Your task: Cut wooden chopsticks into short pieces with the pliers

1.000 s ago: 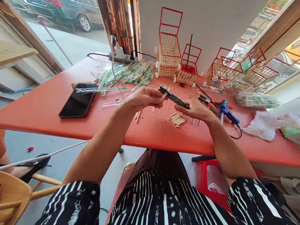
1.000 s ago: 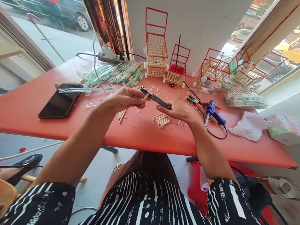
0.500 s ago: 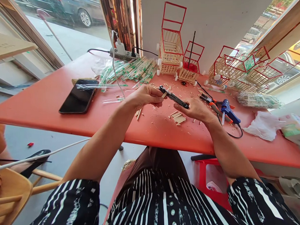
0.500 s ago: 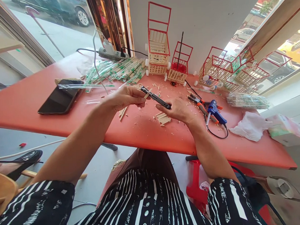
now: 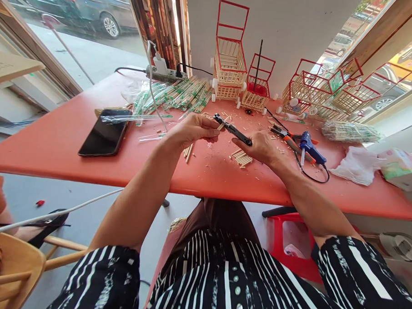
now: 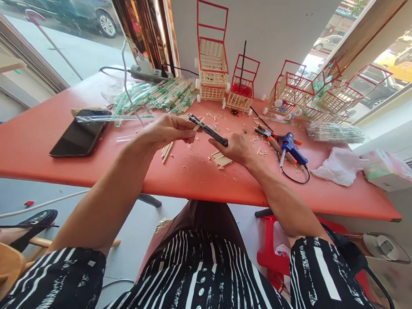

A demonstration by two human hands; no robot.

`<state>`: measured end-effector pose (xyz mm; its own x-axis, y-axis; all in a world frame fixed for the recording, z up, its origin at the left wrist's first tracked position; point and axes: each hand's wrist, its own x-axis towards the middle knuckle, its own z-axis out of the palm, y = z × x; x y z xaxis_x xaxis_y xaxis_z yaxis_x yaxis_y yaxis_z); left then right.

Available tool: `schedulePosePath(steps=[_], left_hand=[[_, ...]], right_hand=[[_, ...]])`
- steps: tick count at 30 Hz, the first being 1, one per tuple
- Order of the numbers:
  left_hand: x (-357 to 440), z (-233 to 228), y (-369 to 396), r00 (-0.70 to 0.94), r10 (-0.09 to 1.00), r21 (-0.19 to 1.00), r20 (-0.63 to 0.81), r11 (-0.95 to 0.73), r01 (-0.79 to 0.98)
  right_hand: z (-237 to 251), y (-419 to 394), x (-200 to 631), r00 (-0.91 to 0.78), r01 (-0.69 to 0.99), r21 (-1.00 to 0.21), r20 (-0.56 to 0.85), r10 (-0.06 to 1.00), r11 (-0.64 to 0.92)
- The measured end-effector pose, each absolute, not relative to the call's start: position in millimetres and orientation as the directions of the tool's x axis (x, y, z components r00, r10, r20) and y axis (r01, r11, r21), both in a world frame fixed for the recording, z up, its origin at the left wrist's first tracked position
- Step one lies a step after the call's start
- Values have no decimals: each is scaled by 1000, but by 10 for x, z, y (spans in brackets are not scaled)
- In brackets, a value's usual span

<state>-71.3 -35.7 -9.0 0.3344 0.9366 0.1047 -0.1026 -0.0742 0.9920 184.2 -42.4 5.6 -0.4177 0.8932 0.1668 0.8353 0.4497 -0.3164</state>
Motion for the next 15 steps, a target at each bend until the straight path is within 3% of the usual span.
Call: schedulePosePath(steps=[11, 15], left_hand=[[-680, -64, -370, 343, 911, 963, 230, -162, -215], [-691, -78, -354, 301, 935, 968, 189, -127, -214]], right_hand=[[-65, -345, 1870, -433, 816, -246, 340, 835, 523], [-14, -281, 1910, -372, 827, -273, 391, 842, 492]])
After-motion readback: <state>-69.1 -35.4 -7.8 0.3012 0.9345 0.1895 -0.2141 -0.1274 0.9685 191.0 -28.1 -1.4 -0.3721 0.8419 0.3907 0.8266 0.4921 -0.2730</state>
